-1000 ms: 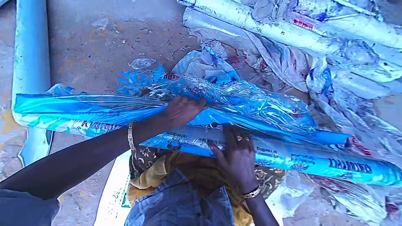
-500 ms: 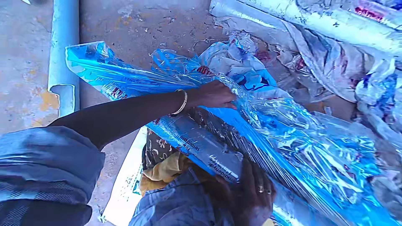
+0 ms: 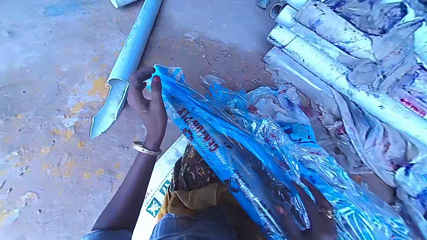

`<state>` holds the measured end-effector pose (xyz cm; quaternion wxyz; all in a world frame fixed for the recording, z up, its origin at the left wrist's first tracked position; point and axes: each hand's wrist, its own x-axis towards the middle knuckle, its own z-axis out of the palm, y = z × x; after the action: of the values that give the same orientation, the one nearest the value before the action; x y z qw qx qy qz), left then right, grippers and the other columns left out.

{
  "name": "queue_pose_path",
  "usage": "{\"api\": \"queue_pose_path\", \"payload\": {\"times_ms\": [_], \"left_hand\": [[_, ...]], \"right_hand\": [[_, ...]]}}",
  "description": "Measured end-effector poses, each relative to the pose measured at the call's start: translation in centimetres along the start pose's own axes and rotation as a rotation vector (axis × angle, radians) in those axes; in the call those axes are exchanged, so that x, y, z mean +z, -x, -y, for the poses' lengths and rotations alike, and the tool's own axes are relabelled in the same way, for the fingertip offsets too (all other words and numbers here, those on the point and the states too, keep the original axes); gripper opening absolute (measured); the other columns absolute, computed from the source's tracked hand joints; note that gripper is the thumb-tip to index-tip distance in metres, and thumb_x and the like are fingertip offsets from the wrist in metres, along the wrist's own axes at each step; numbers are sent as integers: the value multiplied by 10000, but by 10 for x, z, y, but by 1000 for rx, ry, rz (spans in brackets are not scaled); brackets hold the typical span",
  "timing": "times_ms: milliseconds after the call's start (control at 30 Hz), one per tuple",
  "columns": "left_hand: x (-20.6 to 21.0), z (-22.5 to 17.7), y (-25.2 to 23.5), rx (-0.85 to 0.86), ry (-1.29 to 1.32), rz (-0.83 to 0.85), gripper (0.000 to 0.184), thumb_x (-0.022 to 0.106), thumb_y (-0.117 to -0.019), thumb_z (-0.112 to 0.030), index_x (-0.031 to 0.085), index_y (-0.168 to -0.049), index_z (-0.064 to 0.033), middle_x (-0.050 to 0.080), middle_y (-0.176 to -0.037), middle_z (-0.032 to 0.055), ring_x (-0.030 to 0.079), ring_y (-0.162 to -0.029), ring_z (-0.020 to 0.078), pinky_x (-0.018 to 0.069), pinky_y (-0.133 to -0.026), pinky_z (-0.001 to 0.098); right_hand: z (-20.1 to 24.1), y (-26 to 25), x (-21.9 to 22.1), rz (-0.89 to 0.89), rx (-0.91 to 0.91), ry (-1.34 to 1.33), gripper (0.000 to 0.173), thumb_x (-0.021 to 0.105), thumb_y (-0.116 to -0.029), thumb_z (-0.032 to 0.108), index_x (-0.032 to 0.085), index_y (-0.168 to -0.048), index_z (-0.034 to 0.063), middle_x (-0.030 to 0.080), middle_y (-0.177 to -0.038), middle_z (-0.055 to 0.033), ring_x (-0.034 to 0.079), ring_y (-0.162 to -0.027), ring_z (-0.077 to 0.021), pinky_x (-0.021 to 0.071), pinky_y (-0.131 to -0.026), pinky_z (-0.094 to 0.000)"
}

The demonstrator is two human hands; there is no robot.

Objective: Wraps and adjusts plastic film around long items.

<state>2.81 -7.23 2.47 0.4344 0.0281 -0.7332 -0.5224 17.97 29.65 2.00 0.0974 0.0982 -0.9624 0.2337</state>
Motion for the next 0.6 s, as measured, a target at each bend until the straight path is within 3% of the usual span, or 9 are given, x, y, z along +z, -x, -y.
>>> {"api": "queue_pose_path", "payload": {"times_ms": [67,100,167,233,333,400,467,533,600], "left_hand": [[-11,17,40,95,27,49,309,452,-1054,-155,677,-1022,53,714,-1135,102,639,-1156,112,488,-1034,315],[-6,16,60,143,39,144,368,439,-1072,-200,701,-957,32,744,-1096,116,656,-1167,142,470,-1074,332],[12,14,90,275,19,298,445,405,-1083,-242,749,-941,3,770,-1068,145,681,-1171,217,405,-1139,372],[28,16,101,411,-56,285,472,360,-1086,-270,744,-925,-48,781,-1027,116,700,-1113,206,369,-1138,369],[40,18,99,483,-54,159,415,433,-1065,-243,737,-867,-42,774,-925,106,723,-1000,192,464,-1072,311],[46,19,96,506,-28,110,361,485,-1048,-210,733,-855,-32,781,-932,126,742,-984,201,509,-1030,301],[54,18,92,532,-18,106,321,508,-1045,-198,715,-851,-49,784,-950,121,745,-990,197,516,-1017,299],[61,16,86,498,-19,162,325,517,-1026,-205,733,-839,-50,787,-937,108,749,-973,197,528,-996,301],[67,13,84,457,-88,320,372,507,-1009,-261,763,-850,-42,791,-999,107,753,-1008,222,546,-971,323]], "right_hand": [[14,-63,5,-20,-141,-53,658,608,-957,501,636,-1296,-63,562,-1361,-352,507,-1334,-388,377,-1125,-385],[28,-96,15,-18,-205,-97,634,596,-965,497,651,-1289,-45,608,-1335,-306,554,-1302,-352,427,-1091,-387],[64,-158,44,94,-260,-242,599,602,-967,449,641,-1308,-42,651,-1310,-246,612,-1252,-325,483,-1043,-459],[104,-205,75,334,-230,-368,632,630,-974,407,544,-1418,-34,607,-1362,-240,590,-1263,-333,470,-1043,-504],[155,-249,107,669,-205,-287,742,690,-958,453,451,-1482,-15,616,-1315,-258,594,-1241,-362,461,-1032,-540],[168,-269,116,723,-243,-143,745,747,-910,480,489,-1397,-21,651,-1146,-242,633,-1102,-366,488,-929,-550],[158,-282,120,662,-351,-98,690,745,-913,464,559,-1335,-49,685,-1045,-241,665,-1027,-373,508,-883,-556],[137,-285,130,434,-581,-41,578,673,-931,488,655,-1074,-72,650,-756,-186,671,-750,-350,511,-669,-512],[114,-292,137,201,-787,81,557,576,-962,509,669,-890,-35,561,-569,-124,623,-527,-316,471,-485,-442]]}}
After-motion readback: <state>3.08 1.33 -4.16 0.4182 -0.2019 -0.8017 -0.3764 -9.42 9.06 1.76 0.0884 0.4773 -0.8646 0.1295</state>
